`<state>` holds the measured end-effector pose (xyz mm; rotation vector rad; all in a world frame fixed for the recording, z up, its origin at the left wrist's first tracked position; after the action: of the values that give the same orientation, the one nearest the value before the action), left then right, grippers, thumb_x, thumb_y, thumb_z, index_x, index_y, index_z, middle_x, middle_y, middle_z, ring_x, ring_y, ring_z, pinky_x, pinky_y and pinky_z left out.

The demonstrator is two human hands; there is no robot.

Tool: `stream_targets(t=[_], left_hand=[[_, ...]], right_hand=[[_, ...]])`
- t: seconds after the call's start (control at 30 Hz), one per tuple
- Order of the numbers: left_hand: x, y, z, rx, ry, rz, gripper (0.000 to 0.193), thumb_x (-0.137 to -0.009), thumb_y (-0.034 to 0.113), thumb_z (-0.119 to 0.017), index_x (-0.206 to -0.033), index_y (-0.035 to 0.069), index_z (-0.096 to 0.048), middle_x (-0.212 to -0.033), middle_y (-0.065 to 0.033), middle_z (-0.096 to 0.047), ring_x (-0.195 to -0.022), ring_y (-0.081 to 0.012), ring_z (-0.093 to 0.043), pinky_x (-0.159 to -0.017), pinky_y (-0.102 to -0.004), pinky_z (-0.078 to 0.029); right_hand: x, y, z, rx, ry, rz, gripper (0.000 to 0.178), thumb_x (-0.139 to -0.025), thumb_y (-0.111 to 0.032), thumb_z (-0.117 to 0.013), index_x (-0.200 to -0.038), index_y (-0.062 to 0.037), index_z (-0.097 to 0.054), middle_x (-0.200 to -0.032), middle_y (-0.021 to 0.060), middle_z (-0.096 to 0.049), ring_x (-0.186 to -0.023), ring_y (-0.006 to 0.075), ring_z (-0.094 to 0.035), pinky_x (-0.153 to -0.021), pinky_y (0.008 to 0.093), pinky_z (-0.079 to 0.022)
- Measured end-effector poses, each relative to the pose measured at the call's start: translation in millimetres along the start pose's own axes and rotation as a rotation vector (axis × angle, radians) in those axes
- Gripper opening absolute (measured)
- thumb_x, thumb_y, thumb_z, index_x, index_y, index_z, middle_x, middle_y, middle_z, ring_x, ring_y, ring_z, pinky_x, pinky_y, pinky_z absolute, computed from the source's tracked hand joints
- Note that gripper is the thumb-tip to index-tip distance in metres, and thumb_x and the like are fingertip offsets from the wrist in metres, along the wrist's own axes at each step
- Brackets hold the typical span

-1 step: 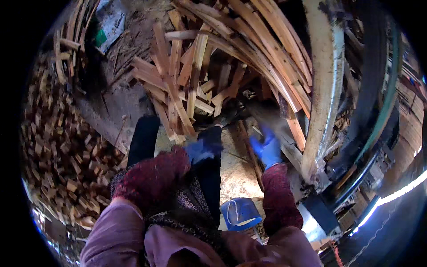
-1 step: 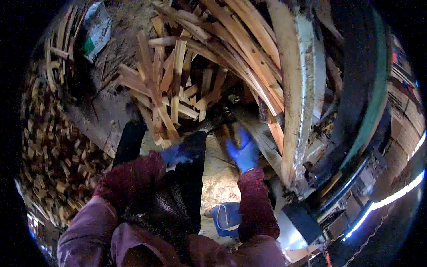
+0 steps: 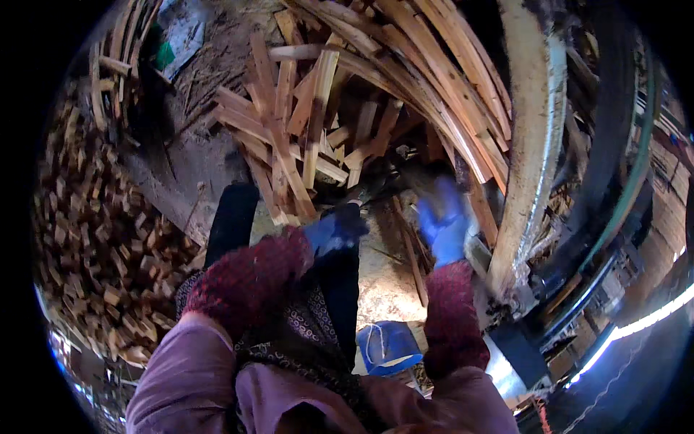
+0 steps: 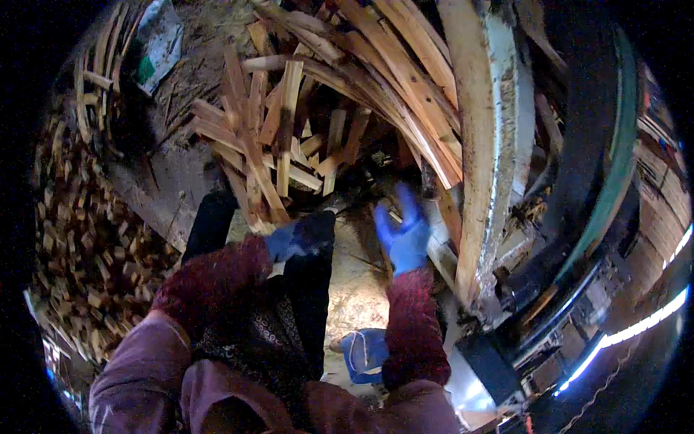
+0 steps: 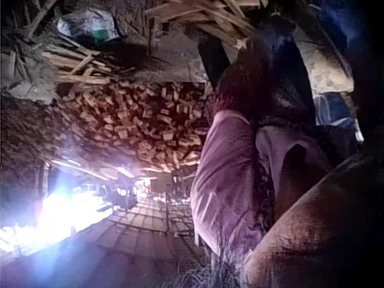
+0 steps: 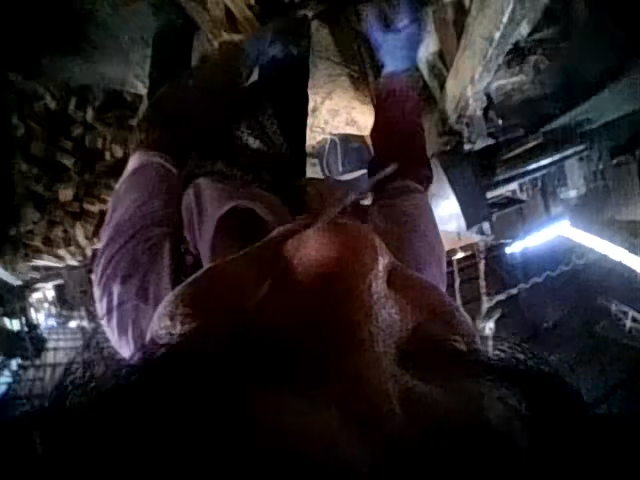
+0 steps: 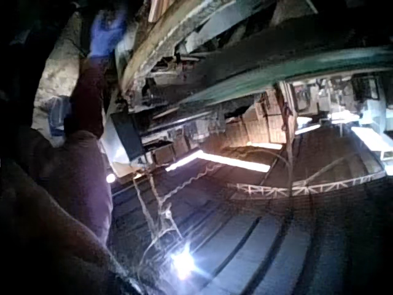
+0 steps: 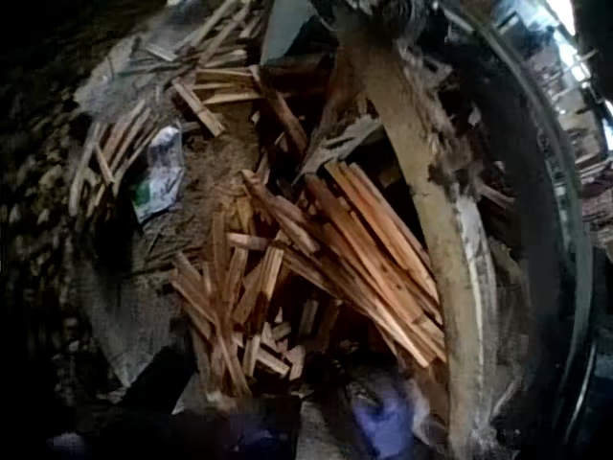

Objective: The person picks up individual planks of wood from a pile and stacks them neatly on a growing stack. The person then gathers smaller wooden slats from the floor and stacks them into a separate pile.

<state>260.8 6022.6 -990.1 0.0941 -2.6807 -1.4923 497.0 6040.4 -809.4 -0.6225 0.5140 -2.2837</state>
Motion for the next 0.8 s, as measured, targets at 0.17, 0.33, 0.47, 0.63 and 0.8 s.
stream_targets(t=[0.17, 0.33, 0.47, 0.63, 0.8], left_hand=[[-191, 55, 52, -0.027, 0.319, 0.219, 0.051, -0.102, 0.022, -0.061, -0.150, 0.008, -0.052, -0.126, -0.0180, -0.067, -0.113, -0.0301, -0.066, -0.097, -0.0403, -0.055], [-283, 48, 93, 0.118, 0.651, 0.466, 0.066, -0.097, 0.052, -0.067, -0.145, 0.009, -0.057, -0.121, -0.0163, -0.070, -0.111, -0.0316, -0.067, -0.097, -0.0479, -0.055], [-310, 28, 84, 0.895, 0.889, 0.304, 0.079, -0.088, 0.065, -0.072, -0.146, 0.012, -0.057, -0.128, -0.0173, -0.067, -0.112, -0.0323, -0.065, -0.100, -0.0496, -0.052], [-275, -8, 119, 1.232, 0.905, 0.226, 0.085, -0.089, 0.069, -0.069, -0.149, 0.011, -0.053, -0.140, -0.0161, -0.059, -0.120, -0.0322, -0.060, -0.104, -0.0472, -0.050], [-109, -23, 200, 1.073, 0.810, 0.235, 0.049, -0.106, 0.039, -0.057, -0.148, 0.014, -0.056, -0.146, -0.0121, -0.059, -0.128, -0.0263, -0.061, -0.112, -0.0400, -0.047]], right_hand=[[-160, 36, 81, 0.264, 0.574, 0.145, 0.065, -0.094, -0.043, -0.070, -0.137, 0.0040, -0.061, -0.135, 0.0207, -0.065, -0.126, 0.0329, -0.062, -0.106, 0.0434, -0.049], [-265, 126, 52, 0.584, 0.199, -0.155, 0.078, -0.089, -0.057, -0.068, -0.135, 0.0057, -0.061, -0.128, 0.0253, -0.067, -0.123, 0.0363, -0.063, -0.103, 0.0432, -0.051], [-274, 142, 55, 0.546, 0.126, -0.196, 0.090, -0.085, -0.069, -0.066, -0.133, 0.0070, -0.062, -0.123, 0.0291, -0.068, -0.121, 0.0390, -0.065, -0.100, 0.0430, -0.052], [-203, 77, 12, 0.390, -0.083, -0.221, 0.103, -0.080, -0.083, -0.064, -0.130, 0.0078, -0.063, -0.115, 0.0329, -0.070, -0.115, 0.0420, -0.068, -0.094, 0.0437, -0.055], [-106, 32, -108, 0.248, -0.256, -0.271, 0.085, -0.082, -0.067, -0.074, -0.130, 0.0027, -0.065, -0.103, 0.0223, -0.074, -0.096, 0.0333, -0.073, -0.085, 0.0439, -0.058]])
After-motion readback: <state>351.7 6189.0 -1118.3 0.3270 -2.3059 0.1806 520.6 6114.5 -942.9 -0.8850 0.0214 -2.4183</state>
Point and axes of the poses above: each hand's wrist, its own x-axis away from the middle knuckle, its own z-axis out of the back of the hand, y = z × x, the point moved 9 cm from there along -x, towards the middle knuckle
